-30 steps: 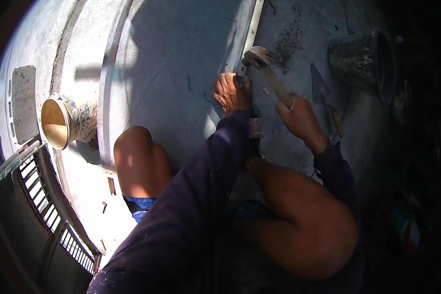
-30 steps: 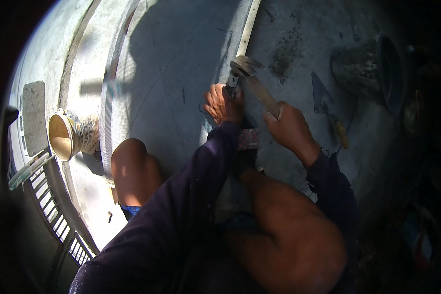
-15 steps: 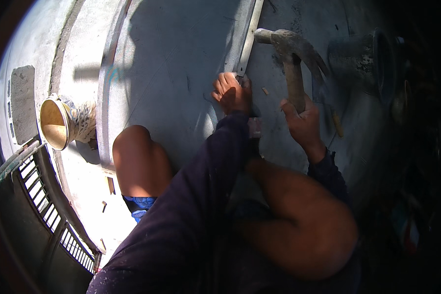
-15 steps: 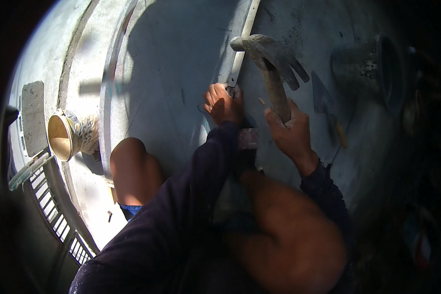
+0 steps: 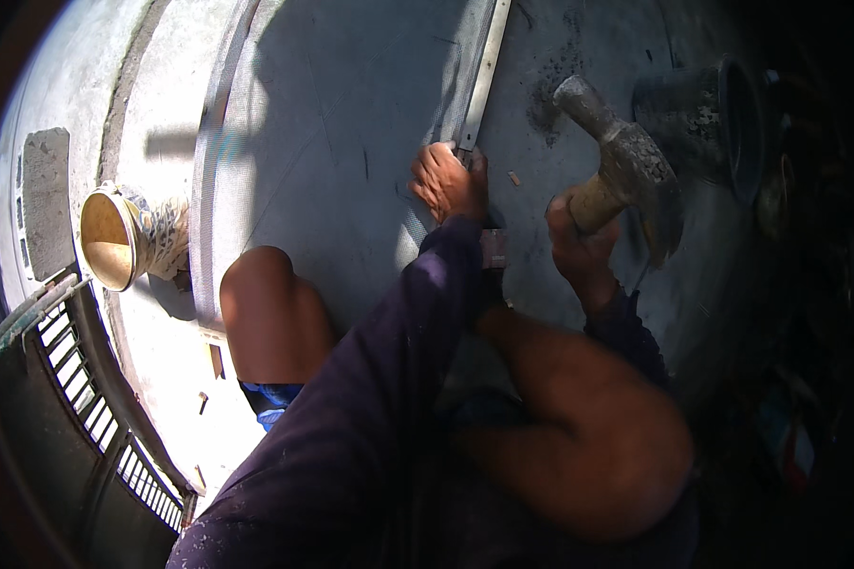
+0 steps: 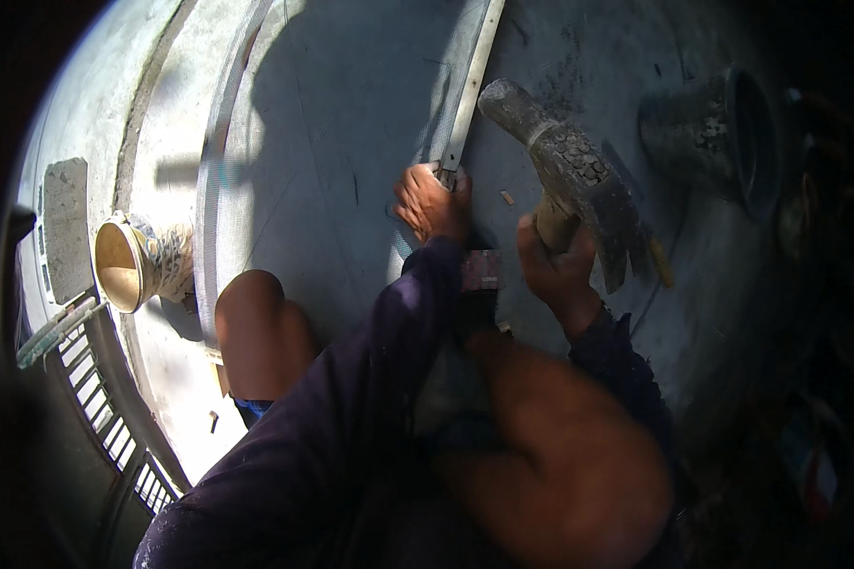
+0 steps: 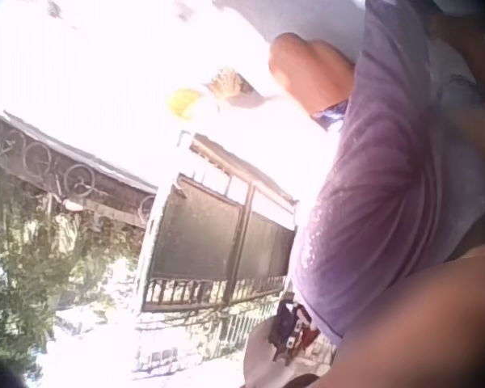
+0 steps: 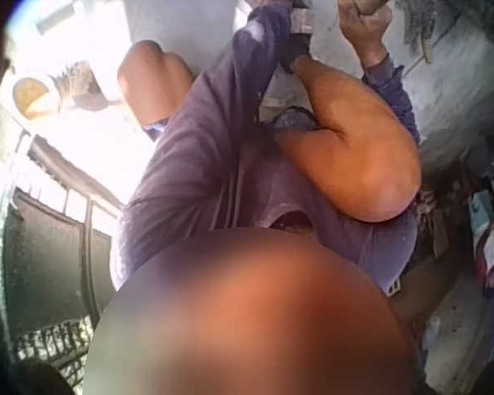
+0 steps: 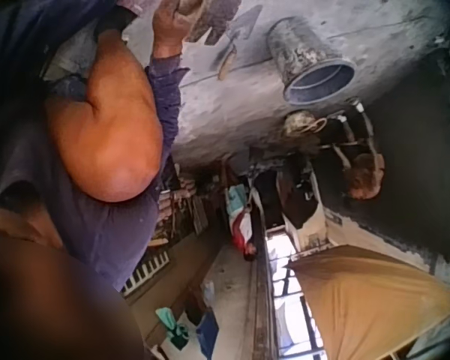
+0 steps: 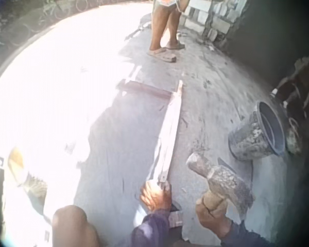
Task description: The person assembles a wooden frame by hammering nails into wooden strips. They position the strips, hammer nails, and adjust the frame components on a concrete floor.
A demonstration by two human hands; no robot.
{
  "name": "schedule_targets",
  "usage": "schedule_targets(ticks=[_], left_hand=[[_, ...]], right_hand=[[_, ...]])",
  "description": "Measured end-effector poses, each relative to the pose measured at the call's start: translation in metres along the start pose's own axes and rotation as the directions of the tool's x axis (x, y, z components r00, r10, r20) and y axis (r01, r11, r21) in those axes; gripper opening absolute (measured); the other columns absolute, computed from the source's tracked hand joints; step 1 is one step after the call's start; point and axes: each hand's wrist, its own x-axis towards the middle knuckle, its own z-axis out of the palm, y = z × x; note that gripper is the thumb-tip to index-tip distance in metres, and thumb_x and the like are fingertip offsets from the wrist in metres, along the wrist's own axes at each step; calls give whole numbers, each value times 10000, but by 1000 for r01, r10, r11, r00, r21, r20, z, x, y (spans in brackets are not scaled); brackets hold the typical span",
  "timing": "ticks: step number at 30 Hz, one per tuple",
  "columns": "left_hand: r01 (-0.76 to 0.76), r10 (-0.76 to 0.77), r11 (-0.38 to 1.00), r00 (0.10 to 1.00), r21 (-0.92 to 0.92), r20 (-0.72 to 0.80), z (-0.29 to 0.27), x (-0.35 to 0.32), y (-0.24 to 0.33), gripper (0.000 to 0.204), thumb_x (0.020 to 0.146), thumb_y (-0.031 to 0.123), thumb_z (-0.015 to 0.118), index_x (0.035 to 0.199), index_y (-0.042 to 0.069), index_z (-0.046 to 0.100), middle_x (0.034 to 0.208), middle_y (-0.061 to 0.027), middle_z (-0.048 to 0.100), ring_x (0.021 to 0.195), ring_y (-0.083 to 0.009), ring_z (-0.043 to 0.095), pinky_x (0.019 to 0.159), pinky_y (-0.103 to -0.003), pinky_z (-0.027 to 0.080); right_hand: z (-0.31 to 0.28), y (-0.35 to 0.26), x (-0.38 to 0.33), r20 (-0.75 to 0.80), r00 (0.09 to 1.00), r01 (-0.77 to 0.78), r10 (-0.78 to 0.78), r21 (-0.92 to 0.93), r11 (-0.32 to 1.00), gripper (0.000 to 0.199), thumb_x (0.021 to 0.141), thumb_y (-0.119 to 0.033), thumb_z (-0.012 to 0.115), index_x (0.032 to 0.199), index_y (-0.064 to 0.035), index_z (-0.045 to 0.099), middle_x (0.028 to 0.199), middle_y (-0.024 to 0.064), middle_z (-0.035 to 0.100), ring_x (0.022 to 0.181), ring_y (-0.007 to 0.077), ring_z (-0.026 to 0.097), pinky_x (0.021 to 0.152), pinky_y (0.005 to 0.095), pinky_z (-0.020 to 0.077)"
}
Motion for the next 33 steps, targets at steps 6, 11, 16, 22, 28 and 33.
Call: schedule_targets(ticks=[6,11,16,22,28,33], left_hand=[[-41,29,995,991,-94,-130,3,-4,-2,678,744,435,803,1260,115,502,1249,-77,545,1259,-266,481,1047,-479,360],[-202,177,966,972,-164,-155,4,-6,-11,746,711,236,715,1374,121,392,1290,-140,509,1295,-344,449,1080,-541,319],[-274,190,907,944,-321,-269,12,-5,-24,699,701,166,675,1353,106,432,1262,-144,525,1247,-364,481,1070,-555,326],[-249,136,886,946,-392,-294,15,-3,-26,571,753,129,614,1308,89,485,1228,-156,541,1212,-372,502,1042,-537,360],[-255,226,957,955,-139,-193,2,0,-15,441,837,250,652,1221,60,546,1168,-141,574,1164,-335,543,997,-509,409],[-155,154,982,988,106,23,-4,7,4,420,884,360,702,1126,58,539,1153,-117,593,1198,-326,545,984,-524,415]], right_hand=[[9,10,7,178,968,-93,178,-402,911,255,895,-191,706,987,37,636,805,216,700,766,360,729,682,378,552],[6,7,-1,-103,986,143,-133,94,985,100,925,-72,684,972,12,653,779,56,664,720,116,646,657,291,524],[15,22,13,190,965,-81,183,-449,890,300,843,-159,686,1002,91,644,819,288,684,755,364,721,700,415,541],[22,41,-7,8,999,-50,52,-157,986,285,828,-182,695,967,62,645,788,285,669,757,426,698,695,449,538],[13,70,-25,102,917,-338,386,-314,887,302,825,-207,713,996,39,679,847,259,710,785,429,711,701,459,544],[-25,110,-95,102,686,-727,720,139,673,277,872,-239,712,894,32,659,692,79,631,621,160,620,550,357,513]])
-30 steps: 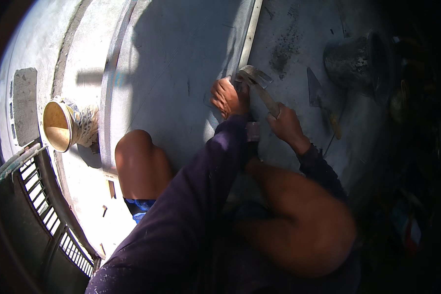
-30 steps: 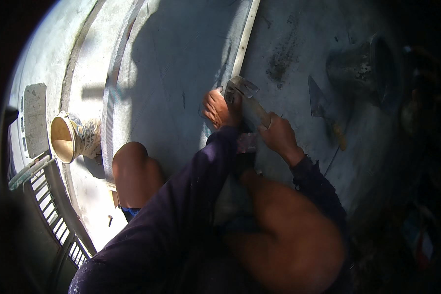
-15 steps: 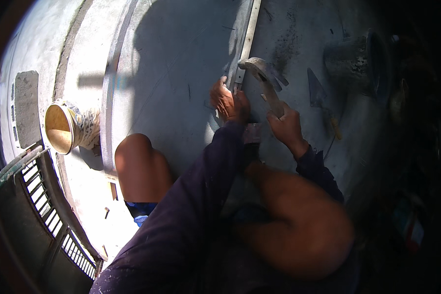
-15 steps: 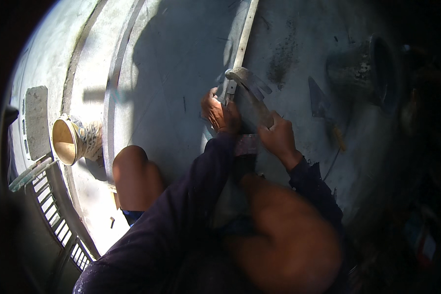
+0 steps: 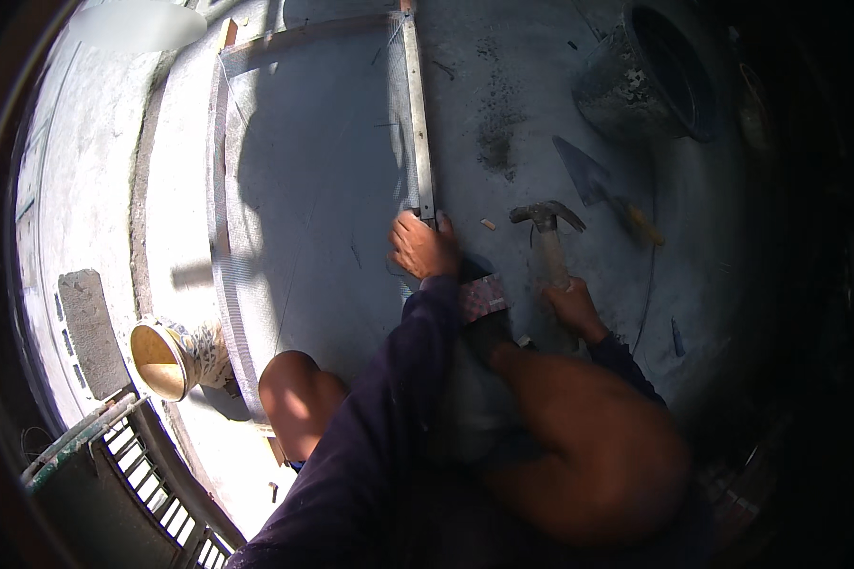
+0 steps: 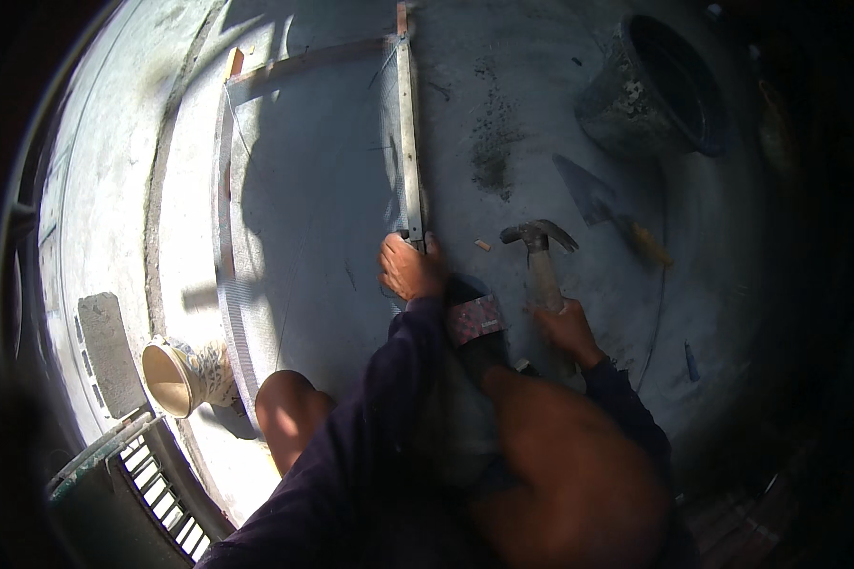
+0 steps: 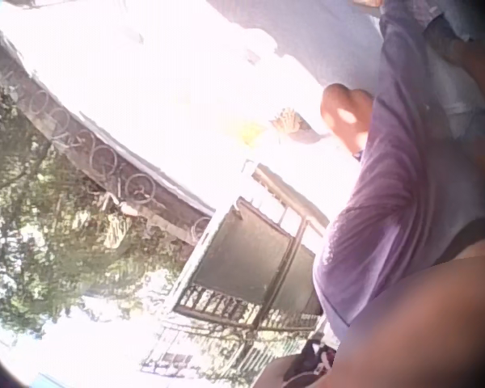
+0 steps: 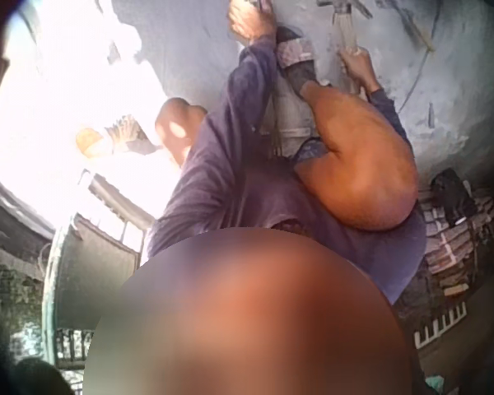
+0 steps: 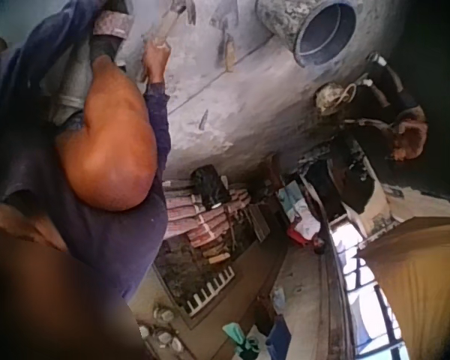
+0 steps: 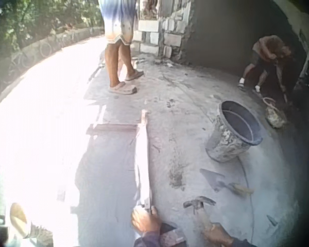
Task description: The person assembles a wooden frame by hammering nails into wooden strips. They position the strips, hammer nails, and adjust the frame components on a concrete floor.
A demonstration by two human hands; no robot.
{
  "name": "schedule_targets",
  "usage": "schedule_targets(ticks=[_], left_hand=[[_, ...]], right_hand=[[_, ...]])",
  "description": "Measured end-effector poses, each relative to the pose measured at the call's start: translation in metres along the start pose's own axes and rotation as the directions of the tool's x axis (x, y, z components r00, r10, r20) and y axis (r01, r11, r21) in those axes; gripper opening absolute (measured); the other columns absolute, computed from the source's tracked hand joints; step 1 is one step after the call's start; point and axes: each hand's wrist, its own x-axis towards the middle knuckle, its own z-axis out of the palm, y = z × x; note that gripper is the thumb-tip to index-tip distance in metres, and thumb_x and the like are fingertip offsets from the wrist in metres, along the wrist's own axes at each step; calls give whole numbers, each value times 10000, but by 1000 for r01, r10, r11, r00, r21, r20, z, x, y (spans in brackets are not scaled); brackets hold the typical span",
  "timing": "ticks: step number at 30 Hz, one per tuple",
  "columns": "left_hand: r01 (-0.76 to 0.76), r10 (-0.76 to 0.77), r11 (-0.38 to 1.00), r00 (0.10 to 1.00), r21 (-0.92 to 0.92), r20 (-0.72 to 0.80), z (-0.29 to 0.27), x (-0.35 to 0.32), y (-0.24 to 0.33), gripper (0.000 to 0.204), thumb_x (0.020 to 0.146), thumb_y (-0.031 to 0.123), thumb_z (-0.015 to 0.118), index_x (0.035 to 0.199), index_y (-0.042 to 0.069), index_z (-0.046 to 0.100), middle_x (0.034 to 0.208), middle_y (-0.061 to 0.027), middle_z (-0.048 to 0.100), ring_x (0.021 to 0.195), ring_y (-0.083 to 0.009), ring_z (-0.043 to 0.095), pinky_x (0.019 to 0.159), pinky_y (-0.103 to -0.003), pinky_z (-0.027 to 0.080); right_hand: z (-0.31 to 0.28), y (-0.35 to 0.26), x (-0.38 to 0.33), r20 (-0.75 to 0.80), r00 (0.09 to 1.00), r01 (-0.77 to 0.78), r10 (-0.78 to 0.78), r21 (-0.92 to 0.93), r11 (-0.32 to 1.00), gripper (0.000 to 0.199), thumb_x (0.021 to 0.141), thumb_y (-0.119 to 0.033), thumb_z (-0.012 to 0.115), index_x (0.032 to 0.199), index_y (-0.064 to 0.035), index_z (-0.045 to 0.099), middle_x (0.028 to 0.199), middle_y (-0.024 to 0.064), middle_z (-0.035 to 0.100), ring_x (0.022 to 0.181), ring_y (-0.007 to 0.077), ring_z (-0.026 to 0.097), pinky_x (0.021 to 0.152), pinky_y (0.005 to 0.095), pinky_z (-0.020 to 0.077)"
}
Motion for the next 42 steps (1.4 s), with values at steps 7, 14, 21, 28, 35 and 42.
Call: schedule_targets(ticks=[7,14,21,28,35,42], left_hand=[[-104,103,993,994,53,25,-9,8,2,352,878,324,717,1060,76,546,1106,-97,616,1147,-316,580,926,-540,436],[-222,224,975,963,-26,153,-20,12,-16,519,858,386,750,1172,20,556,1118,-131,615,1135,-356,590,959,-537,445],[-517,603,798,669,-311,435,-57,13,-86,523,901,222,760,1300,-38,544,1112,-189,605,1014,-331,624,880,-413,505],[-644,663,716,508,-269,550,-111,-15,-121,376,961,183,681,1271,-11,592,1033,-150,622,900,-272,628,771,-378,516],[-618,614,758,566,-209,550,-121,0,-118,282,999,204,630,1212,22,663,1057,-142,701,822,-239,650,752,-365,527],[-587,691,716,523,-377,499,-102,4,-94,248,1029,159,606,1212,-2,657,1013,-112,700,849,-182,651,773,-301,522]], right_hand=[[-12,69,-6,-59,966,-241,253,163,957,373,896,-329,712,947,36,656,775,100,641,650,199,638,565,363,542],[-16,85,-15,-242,965,-42,-105,-535,844,507,921,-376,665,1145,79,650,974,253,713,901,439,691,821,471,539],[-62,141,-41,-657,754,-191,10,-204,960,507,948,-397,613,1147,68,640,1038,293,693,1009,461,668,867,501,519],[-72,276,-82,-875,455,-408,163,-42,912,354,935,-303,612,1031,37,632,977,286,691,980,463,664,828,521,505],[-21,264,-114,-846,528,-216,72,-51,975,259,918,-232,651,1022,-1,602,1015,207,605,960,415,618,811,495,485],[-14,208,-69,-800,597,-68,-66,-132,989,267,914,-187,661,1061,29,606,1012,224,638,984,445,636,831,494,515]])
